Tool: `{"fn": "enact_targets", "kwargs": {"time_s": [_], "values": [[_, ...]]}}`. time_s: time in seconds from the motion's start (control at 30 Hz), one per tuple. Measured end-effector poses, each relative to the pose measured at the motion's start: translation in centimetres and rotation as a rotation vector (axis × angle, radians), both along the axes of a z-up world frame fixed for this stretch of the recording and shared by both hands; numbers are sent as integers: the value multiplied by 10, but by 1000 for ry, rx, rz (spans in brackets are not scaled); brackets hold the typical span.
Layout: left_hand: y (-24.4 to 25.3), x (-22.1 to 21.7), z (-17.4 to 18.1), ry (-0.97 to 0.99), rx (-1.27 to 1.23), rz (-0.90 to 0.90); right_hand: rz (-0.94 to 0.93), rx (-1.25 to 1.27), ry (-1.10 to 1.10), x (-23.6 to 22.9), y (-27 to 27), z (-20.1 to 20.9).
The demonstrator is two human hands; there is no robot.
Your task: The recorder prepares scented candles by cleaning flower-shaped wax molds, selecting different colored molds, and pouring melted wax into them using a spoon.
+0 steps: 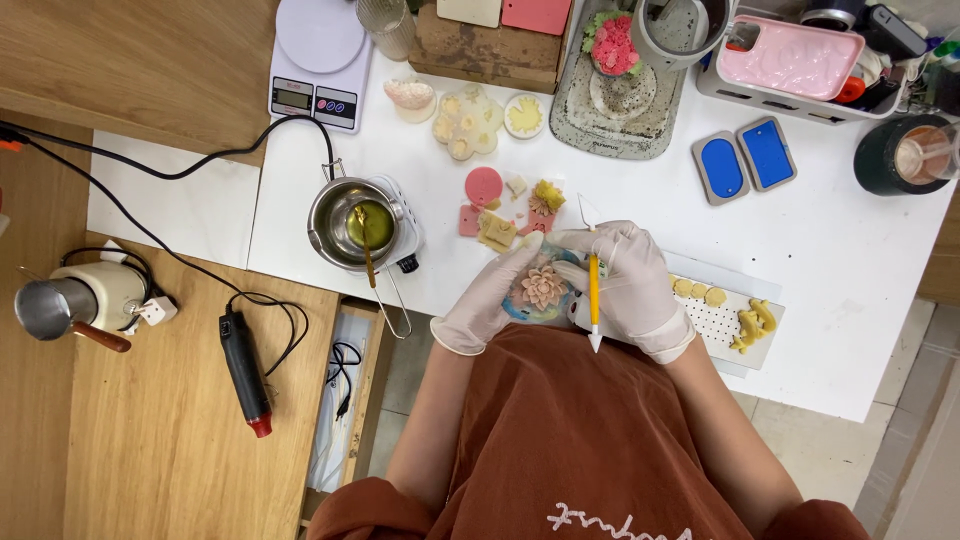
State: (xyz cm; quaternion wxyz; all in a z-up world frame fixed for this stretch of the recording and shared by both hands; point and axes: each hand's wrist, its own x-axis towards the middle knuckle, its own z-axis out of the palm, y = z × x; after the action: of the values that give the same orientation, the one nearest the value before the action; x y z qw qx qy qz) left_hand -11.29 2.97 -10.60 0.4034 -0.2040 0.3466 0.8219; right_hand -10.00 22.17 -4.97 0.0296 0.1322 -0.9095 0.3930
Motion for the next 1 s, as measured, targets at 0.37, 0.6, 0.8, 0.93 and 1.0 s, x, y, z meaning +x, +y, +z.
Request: {"fn": "enact_targets", "kwargs": {"time_s": [0.37,0.6,0.8,0.93,1.0], "values": [[-13,-5,-29,74,-7,-17,-40,-33,-61,-17,-9,-15],[-40,-24,-17,50,61,60,-86,-169,-131,-59,-43,-6],[-85,-47,16,94,269,147,-115,-392,-377,-169,-87,-25],[-109,-59,13,94,351,306,-112,-586,-392,-260,-126,-65],[-119,-63,12,92,373,364,-156,-550,-407,-293,-146,-83]]}}
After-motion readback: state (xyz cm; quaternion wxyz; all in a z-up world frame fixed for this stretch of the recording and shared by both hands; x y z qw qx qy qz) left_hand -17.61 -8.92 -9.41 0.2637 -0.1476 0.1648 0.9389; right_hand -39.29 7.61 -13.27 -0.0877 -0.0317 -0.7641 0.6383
